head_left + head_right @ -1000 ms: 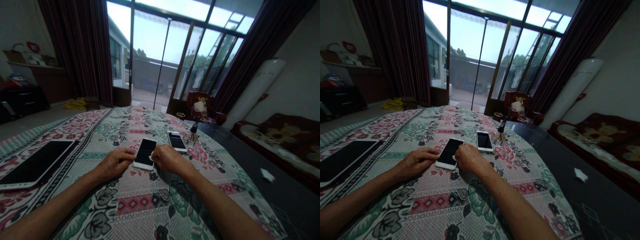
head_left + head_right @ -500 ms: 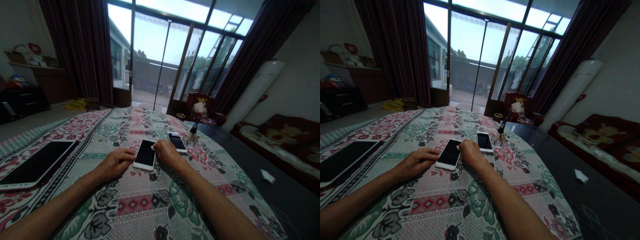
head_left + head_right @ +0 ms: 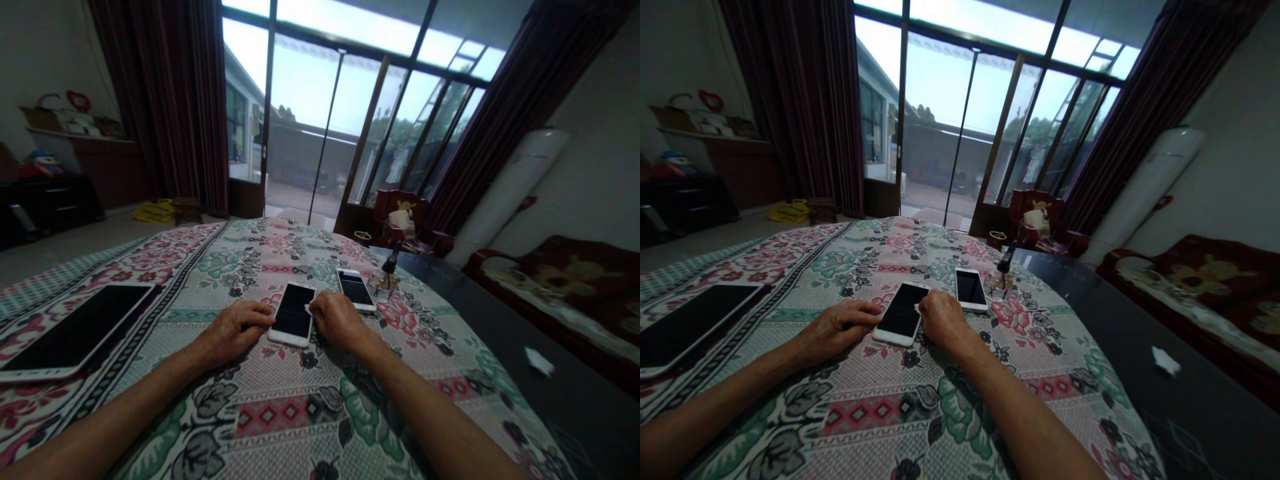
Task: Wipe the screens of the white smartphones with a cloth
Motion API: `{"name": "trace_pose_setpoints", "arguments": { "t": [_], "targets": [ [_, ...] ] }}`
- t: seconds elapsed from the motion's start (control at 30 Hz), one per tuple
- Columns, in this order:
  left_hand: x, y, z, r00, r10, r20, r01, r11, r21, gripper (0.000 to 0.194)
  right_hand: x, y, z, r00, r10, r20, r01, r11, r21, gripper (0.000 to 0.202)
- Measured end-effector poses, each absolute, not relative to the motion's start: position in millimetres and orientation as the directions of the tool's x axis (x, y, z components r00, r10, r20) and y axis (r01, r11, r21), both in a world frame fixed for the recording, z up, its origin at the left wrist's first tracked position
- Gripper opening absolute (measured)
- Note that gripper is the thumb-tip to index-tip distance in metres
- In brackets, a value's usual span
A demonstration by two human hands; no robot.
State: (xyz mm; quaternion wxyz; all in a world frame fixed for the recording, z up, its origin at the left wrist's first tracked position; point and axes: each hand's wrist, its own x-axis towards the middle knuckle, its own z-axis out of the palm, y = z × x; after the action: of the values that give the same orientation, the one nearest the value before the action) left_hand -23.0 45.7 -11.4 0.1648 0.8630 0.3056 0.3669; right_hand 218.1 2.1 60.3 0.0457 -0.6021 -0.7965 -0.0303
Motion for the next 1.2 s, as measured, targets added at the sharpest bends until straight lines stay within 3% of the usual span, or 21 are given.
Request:
{"name": "trace_pose_setpoints", "arguments": {
  "t": [0.47, 0.6, 0.77, 1.2],
  "targets": [
    [-21.7, 43.3, -8.0, 0.548, 0.664, 0.508, 0.412, -0.743, 0.527, 0.026, 217.8, 43.8, 60.6, -0.155, 0.984, 0.084, 0.986, 0.149, 0.072, 0.03],
    [-15.4, 32.1, 3.6, 0.534, 0.719, 0.445, 0.484, -0.692, 0.536, 0.02, 215.6, 38.7, 60.3, -0.155, 0.984, 0.088, 0.986, 0.149, 0.079, 0.03],
    [-0.4, 12.7, 14.5, 0.507, 0.767, 0.393, 0.616, -0.641, 0.458, 0.018, 212.1, 24.6, 60.1, -0.185, 0.978, 0.096, 0.981, 0.178, 0.078, 0.029],
    [2.7, 14.8, 2.2, 0.532, 0.694, 0.485, 0.564, -0.718, 0.409, 0.008, 210.0, 52.2, 69.6, -0.08, 0.997, 0.013, 0.996, 0.079, 0.05, 0.027]
  ]
}}
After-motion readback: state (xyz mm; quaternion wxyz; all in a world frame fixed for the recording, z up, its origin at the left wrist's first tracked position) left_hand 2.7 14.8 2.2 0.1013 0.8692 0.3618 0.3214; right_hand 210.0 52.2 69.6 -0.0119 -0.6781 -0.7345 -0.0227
